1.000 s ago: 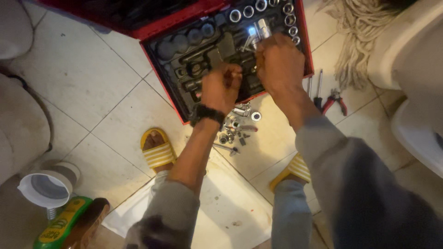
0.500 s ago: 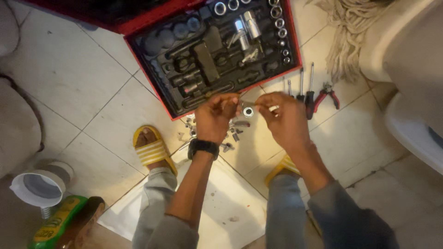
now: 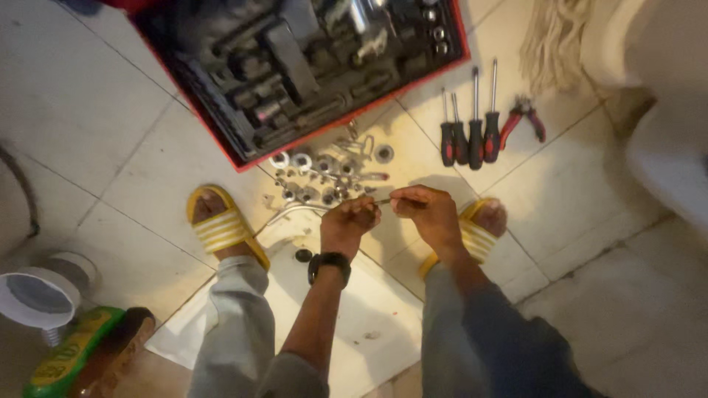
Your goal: The person removes various sockets and wrench attachments from a red toolbox and places them on the floor. They then pick up the items one by one and place them back into the molded compartments inside the toolbox.
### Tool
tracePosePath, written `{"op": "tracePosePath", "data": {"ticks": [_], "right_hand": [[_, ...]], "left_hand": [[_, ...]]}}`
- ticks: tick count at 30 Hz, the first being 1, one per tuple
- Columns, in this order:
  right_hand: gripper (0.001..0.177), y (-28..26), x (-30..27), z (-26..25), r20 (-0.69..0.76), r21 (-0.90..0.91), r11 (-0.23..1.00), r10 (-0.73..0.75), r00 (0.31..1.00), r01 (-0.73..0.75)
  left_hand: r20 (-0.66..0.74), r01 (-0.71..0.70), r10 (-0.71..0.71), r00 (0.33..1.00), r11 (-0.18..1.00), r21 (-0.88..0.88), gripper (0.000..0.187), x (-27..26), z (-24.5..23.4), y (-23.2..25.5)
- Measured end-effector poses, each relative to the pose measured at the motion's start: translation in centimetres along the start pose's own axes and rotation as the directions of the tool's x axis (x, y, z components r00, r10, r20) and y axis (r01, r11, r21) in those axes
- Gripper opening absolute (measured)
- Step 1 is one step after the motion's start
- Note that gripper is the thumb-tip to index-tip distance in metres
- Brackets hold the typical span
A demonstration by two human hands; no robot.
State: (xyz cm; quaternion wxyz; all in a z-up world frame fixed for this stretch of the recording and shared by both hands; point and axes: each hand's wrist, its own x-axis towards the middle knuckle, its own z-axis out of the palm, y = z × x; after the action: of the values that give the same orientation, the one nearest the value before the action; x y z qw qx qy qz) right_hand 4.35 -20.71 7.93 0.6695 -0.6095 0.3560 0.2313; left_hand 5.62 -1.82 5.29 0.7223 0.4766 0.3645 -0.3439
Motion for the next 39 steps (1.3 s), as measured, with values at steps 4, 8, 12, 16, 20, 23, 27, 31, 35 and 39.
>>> {"op": "tracePosePath", "data": {"ticks": [4, 8, 12, 16, 20, 23, 27, 31, 35, 39], "right_hand": [[0.017, 4.6, 0.8, 0.4, -0.052, -0.174, 0.982, -0.082, 0.995, 0.071], [0.015, 6.5, 2.6, 0.9, -0.096, -0.38, 0.918, -0.158, 0.983, 0.11], [0.01, 7.1, 4.6, 1.5, -0.125, -0.404, 0.906, -0.19, 0.974, 0.125], [0.012, 7.1, 5.2, 1.5, -0.155, -0.392, 0.919, -0.117, 0.981, 0.048], [0.014, 7.5, 5.0, 1.4, -0.187, -0.4, 0.912, -0.18, 0.966, 0.092], [0.015, 8.0, 5.3, 1.0, -0.207, -0.227, 0.972, -0.105, 0.973, 0.057], [0.013, 8.2, 4.5, 0.6, -0.23, -0.294, 0.955, -0.12, 0.966, 0.048], [0.014, 4.7, 3.1, 0.3, -0.29, -0.294, 0.95, -0.196, 0.937, 0.108], [0.017, -2.4, 3.2, -0.5, -0.408, -0.036, 0.944, -0.313, 0.858, 0.328], [0.01, -12.2, 3.4, -1.3, -0.402, -0.157, 0.888, -0.458, 0.793, 0.433]], "left_hand": [[-0.086, -0.021, 0.052, 0.995, 0.943, 0.332, 0.042, 1.0, -1.7, -5.5], [-0.154, 0.05, 0.009, 0.988, 0.927, 0.371, 0.048, 2.8, -1.8, -8.4], [-0.138, 0.036, 0.037, 0.99, 0.869, 0.493, 0.044, 3.6, -1.8, -8.7], [-0.117, 0.008, 0.048, 0.992, 0.901, 0.433, 0.05, 4.0, -1.6, -8.4], [-0.108, 0.075, -0.041, 0.993, 0.942, 0.327, 0.047, 4.7, -2.5, -9.0], [-0.025, 0.042, -0.037, 0.999, 0.966, 0.256, 0.047, 5.4, -3.5, -9.8], [-0.004, 0.103, -0.104, 0.995, 0.975, 0.195, 0.045, 4.8, -3.4, -9.4], [0.076, 0.023, -0.077, 0.994, 0.835, 0.549, 0.028, 1.2, -1.3, -3.6], [0.295, -0.133, 0.038, 0.955, 0.941, 0.312, 0.022, -1.0, 3.2, 4.4], [0.18, -0.21, 0.123, 0.976, 0.759, 0.616, 0.02, -0.3, 6.6, 13.9]]}}
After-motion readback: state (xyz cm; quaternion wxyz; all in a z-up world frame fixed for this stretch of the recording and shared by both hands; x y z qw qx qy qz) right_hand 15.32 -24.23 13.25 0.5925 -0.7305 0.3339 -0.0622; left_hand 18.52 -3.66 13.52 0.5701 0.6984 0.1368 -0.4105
